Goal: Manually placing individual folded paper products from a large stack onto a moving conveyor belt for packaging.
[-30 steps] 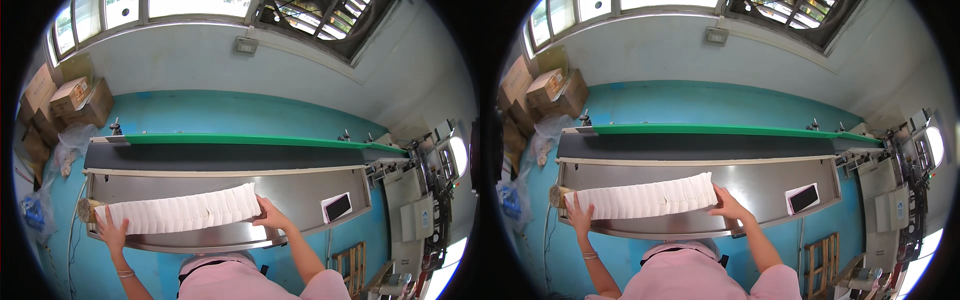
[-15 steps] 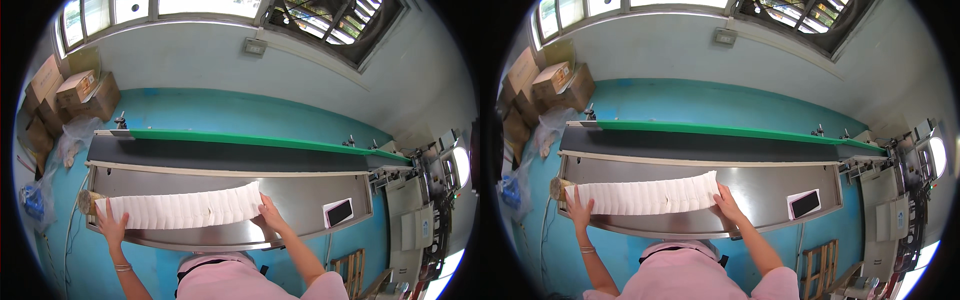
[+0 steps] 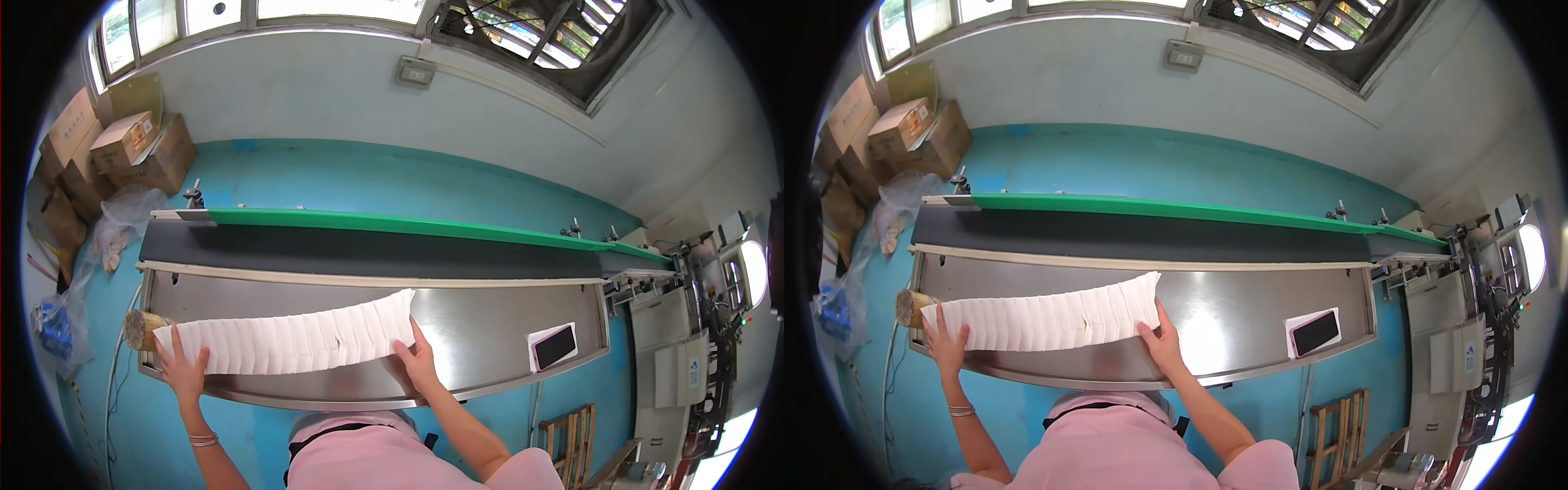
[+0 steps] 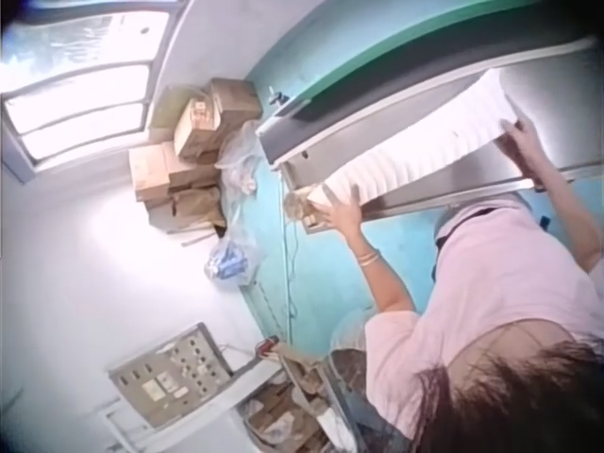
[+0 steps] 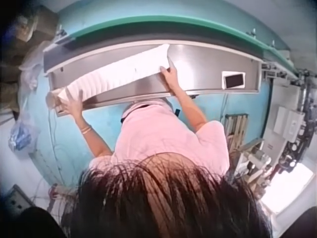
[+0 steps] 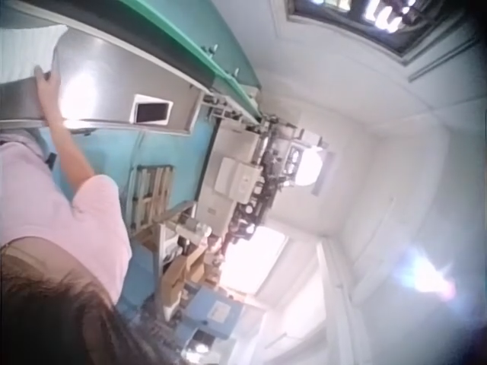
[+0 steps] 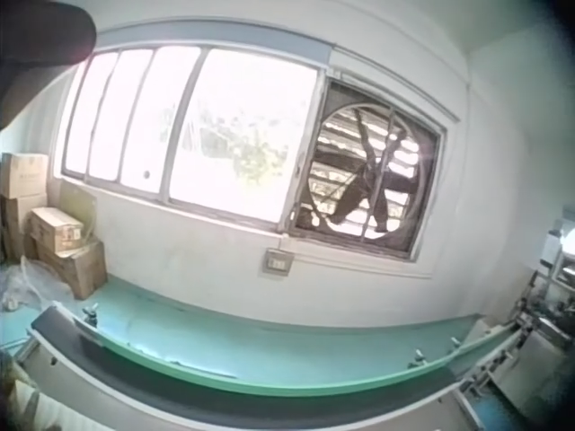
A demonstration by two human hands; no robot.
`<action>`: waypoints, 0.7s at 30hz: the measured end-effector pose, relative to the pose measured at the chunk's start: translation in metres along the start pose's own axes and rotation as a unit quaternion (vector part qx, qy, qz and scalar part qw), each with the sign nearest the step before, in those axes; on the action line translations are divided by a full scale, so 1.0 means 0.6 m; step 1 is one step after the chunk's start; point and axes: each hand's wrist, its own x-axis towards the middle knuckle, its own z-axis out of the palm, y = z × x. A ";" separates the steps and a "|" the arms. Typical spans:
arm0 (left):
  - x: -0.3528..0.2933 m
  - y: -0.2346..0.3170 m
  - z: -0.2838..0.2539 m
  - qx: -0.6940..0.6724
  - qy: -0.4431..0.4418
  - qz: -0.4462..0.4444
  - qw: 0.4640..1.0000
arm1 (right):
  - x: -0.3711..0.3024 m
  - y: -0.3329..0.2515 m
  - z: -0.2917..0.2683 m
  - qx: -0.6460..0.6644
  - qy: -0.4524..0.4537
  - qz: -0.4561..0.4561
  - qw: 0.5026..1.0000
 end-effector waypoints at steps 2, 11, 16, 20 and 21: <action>-0.005 -0.007 0.017 0.000 0.015 0.014 1.000 | 0.000 0.015 -0.003 0.083 -0.008 0.055 0.995; 0.034 0.064 -0.080 -0.013 0.017 0.024 0.999 | 0.065 -0.075 -0.085 0.124 -0.086 0.090 0.984; 0.024 0.053 -0.065 -0.017 0.015 0.019 1.000 | 0.059 -0.058 -0.068 0.060 -0.048 -0.021 0.997; 0.005 0.027 -0.052 -0.028 0.014 0.024 0.999 | 0.022 -0.039 -0.057 0.025 -0.073 -0.018 0.997; -0.001 0.024 -0.057 -0.028 0.013 0.022 0.999 | 0.012 -0.041 -0.060 0.024 -0.075 -0.017 0.997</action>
